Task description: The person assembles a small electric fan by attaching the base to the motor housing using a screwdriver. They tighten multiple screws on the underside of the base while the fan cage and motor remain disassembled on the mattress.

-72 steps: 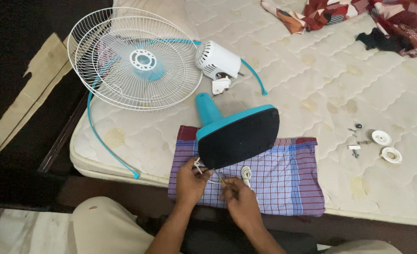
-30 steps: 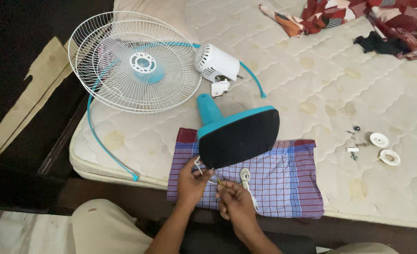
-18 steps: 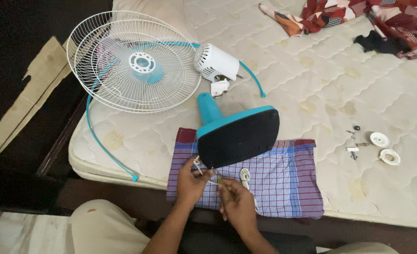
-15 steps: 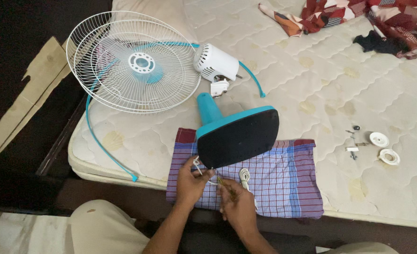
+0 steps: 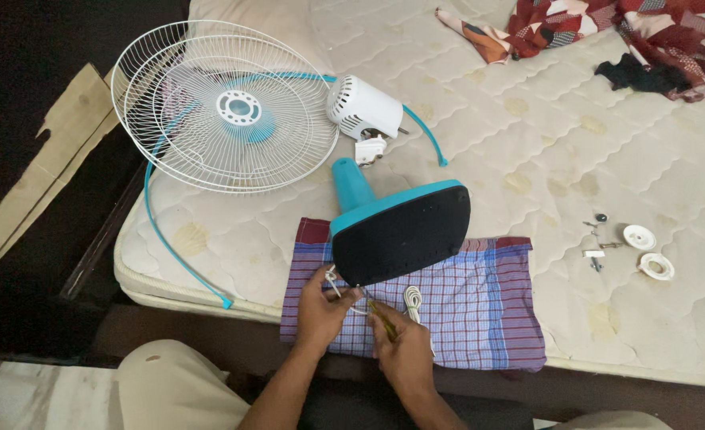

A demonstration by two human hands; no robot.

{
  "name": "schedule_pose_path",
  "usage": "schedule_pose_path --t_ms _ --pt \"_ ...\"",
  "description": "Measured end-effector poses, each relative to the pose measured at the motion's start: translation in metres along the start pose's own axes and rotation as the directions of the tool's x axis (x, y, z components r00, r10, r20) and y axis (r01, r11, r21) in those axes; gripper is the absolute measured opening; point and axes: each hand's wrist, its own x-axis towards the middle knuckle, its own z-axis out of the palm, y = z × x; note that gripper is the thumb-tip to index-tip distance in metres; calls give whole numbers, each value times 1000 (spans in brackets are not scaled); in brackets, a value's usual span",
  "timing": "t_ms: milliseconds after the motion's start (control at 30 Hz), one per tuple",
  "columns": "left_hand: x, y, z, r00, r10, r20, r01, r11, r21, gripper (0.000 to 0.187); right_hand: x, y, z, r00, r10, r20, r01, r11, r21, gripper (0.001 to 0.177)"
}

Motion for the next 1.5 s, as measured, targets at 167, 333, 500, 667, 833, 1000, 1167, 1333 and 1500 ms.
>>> schedule_pose_path --t_ms 167,333,500,667,833,1000,1167,1333,1500 --pt "1 -2 -1 1000 -17 -2 17 1000 17 56 2 5 2 969 -224 -103 210 968 -136 31" --pt "3 -8 -1 999 48 -15 -48 999 6 59 7 8 -4 960 -267 -83 253 956 -146 31" --pt "6 -8 -1 998 15 66 -10 998 -63 71 7 4 -2 974 -200 -108 198 980 -31 27" --pt "0 1 -3 992 -24 126 39 991 -124 82 5 -3 -4 996 -68 -65 62 994 -90 30" --pt "-2 7 2 991 -102 84 112 986 -122 74 3 -6 -2 980 -175 -90 174 984 -26 27" --pt "-1 0 7 996 -69 59 80 977 -198 52 1 -7 -7 982 -186 9 186 979 -82 42" --pt "1 -8 6 993 -95 64 109 954 -279 43 -10 -1 -18 984 99 145 -96 995 -26 45" --pt "-2 -8 5 997 -6 81 31 950 -309 37 -23 12 -27 894 336 295 -433 817 382 43" --pt "-9 11 9 997 -39 61 55 957 -286 44 -27 15 -31 949 203 240 -294 845 448 40"
